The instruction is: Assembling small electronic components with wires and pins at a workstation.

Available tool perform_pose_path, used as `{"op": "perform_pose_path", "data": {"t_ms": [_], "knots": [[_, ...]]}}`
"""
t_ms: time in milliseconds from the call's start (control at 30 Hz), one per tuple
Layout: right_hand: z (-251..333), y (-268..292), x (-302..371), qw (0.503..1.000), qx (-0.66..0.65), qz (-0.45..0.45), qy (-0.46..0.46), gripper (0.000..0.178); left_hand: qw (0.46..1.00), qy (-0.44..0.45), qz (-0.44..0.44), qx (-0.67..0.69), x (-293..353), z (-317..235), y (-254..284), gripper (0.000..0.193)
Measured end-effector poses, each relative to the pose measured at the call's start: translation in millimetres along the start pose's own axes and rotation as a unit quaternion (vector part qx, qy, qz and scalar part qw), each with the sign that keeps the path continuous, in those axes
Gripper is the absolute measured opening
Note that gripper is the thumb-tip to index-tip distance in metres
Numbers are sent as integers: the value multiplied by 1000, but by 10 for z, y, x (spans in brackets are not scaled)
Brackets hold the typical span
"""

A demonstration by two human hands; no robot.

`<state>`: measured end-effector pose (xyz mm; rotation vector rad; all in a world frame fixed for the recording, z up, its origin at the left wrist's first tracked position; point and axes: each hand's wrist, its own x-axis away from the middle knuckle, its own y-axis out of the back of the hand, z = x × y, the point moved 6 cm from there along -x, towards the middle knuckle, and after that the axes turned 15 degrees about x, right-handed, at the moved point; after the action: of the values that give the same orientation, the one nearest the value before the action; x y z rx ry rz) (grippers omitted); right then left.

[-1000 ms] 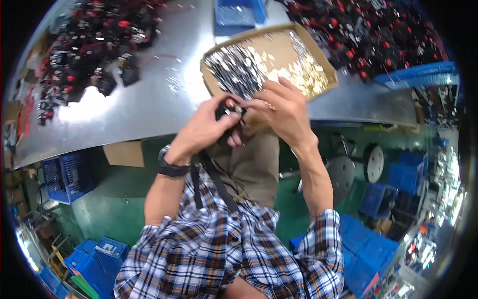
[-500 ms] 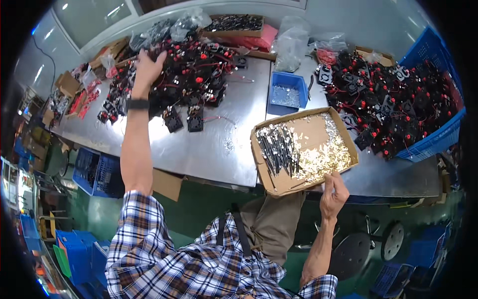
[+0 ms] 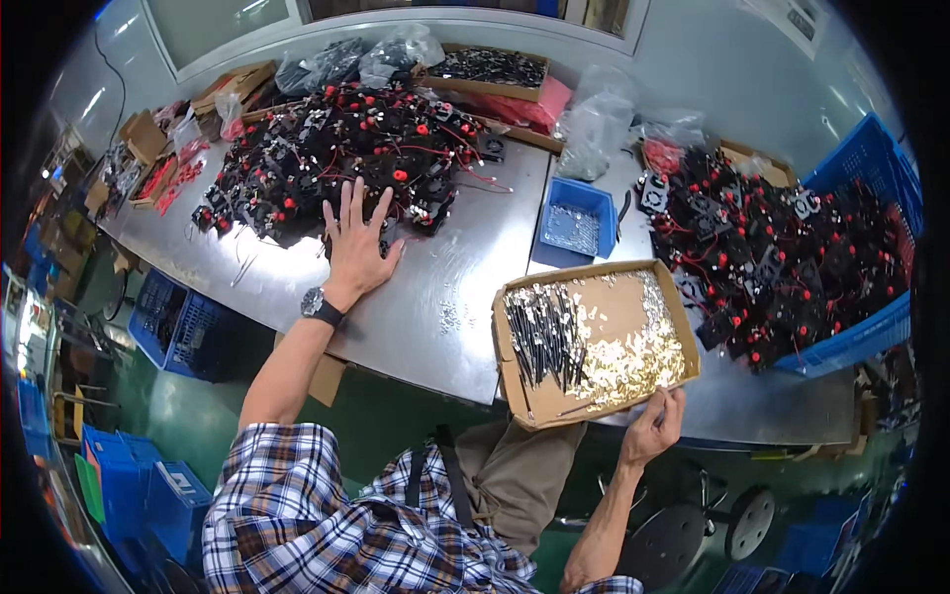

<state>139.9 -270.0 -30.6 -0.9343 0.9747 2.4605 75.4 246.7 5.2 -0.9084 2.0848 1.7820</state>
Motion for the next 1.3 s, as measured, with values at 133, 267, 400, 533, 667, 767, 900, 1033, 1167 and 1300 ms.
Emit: {"op": "perform_pose_path", "data": {"t_ms": [133,267,400,533,667,767,900,1033,1167,1300], "knots": [[-132,4,102,999,16,-7,-37,8,997,50,-42,-46,-91,442,63,85],[-97,-12,58,999,54,-4,-5,11,995,51,-54,-71,-220,664,-1,87],[-67,-38,26,999,48,-10,-3,6,990,71,-76,-95,-267,931,46,88],[-83,-49,32,997,79,-4,11,5,990,72,-73,-96,-378,1054,-36,88],[-133,-91,23,996,94,1,4,10,980,84,-135,-120,-494,1366,14,85],[-106,-61,8,991,120,-15,62,12,980,107,-111,-122,-562,1572,9,88],[-60,-90,42,990,128,-13,57,13,978,127,-106,-124,-556,1889,79,92],[-27,-63,15,990,136,-3,29,15,970,149,-46,-184,-664,2012,-29,106],[-53,-61,25,991,127,-12,31,15,940,182,47,-284,-778,2287,91,102],[-1,-91,3,988,151,-19,35,14,940,181,221,-185,-784,2077,209,95]]}}
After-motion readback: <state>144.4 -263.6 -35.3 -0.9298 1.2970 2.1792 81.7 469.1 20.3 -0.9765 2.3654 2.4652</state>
